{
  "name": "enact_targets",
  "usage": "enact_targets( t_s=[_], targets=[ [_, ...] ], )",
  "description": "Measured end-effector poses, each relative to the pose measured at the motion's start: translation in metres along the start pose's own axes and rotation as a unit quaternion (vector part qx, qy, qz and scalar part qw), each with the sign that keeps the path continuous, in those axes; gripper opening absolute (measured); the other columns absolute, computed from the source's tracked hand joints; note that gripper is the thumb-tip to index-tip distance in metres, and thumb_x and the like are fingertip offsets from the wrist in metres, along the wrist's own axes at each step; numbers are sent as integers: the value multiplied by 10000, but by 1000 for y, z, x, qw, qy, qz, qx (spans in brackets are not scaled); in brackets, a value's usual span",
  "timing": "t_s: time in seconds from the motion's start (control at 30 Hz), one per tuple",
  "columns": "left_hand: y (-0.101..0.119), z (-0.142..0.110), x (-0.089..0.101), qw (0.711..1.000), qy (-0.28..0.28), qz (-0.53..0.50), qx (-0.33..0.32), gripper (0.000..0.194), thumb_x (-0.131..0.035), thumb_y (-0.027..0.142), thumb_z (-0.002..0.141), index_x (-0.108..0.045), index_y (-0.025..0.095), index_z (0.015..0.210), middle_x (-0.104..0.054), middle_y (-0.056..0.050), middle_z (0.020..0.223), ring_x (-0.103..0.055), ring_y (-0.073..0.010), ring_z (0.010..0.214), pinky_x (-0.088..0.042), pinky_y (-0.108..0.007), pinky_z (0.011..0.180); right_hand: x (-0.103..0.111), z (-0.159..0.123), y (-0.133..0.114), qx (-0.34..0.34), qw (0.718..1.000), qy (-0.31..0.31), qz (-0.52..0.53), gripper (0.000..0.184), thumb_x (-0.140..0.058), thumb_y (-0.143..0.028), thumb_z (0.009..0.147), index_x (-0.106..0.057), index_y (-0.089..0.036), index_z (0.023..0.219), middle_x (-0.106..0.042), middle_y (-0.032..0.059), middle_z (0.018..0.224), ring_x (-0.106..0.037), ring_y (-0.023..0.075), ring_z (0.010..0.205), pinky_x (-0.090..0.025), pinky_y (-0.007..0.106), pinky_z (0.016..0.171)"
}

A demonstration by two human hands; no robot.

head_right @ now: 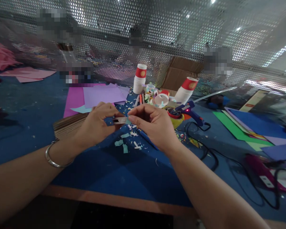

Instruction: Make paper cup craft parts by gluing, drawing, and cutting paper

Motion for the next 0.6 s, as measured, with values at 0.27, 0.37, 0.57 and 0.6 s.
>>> enact_targets(
  t_s=[0.27,0.37,0.57,0.6],
  targets=[
    [6,0,-1,1000,-22,8,-9,116,-716,153,714,-730,266,739,-641,-23,745,-529,-254,851,-337,-437,825,-4,0,4,12,1000,-22,-9,65,-778,-251,824,-746,-210,864,-705,-13,795,-632,113,725,-503,258,663],
    [7,0,-1,1000,-25,3,-10,100,-718,157,711,-713,258,717,-632,-18,723,-528,-247,824,-335,-438,828,-5,-1,7,13,999,-27,-21,92,-772,-276,835,-739,-205,884,-710,-1,828,-638,123,741,-500,266,664],
    [5,-1,-2,999,-32,-1,-20,90,-711,175,716,-688,262,716,-642,-2,736,-556,-238,823,-360,-441,846,-7,-2,5,27,998,-28,-50,97,-754,-285,844,-721,-207,890,-717,2,831,-642,129,717,-498,277,641],
    [5,-2,-2,999,-33,-2,-22,93,-710,175,715,-685,264,715,-644,-3,738,-560,-239,825,-364,-442,847,-8,-2,5,32,998,-28,-55,88,-750,-276,844,-718,-207,887,-719,2,834,-646,130,721,-501,277,642]
  ],
)
Point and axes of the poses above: each hand's wrist, its own z-axis towards the middle knuckle, its own x-axis out of the back of the hand, y = z × x, the point moved 2 cm from there along z, towards the middle knuckle
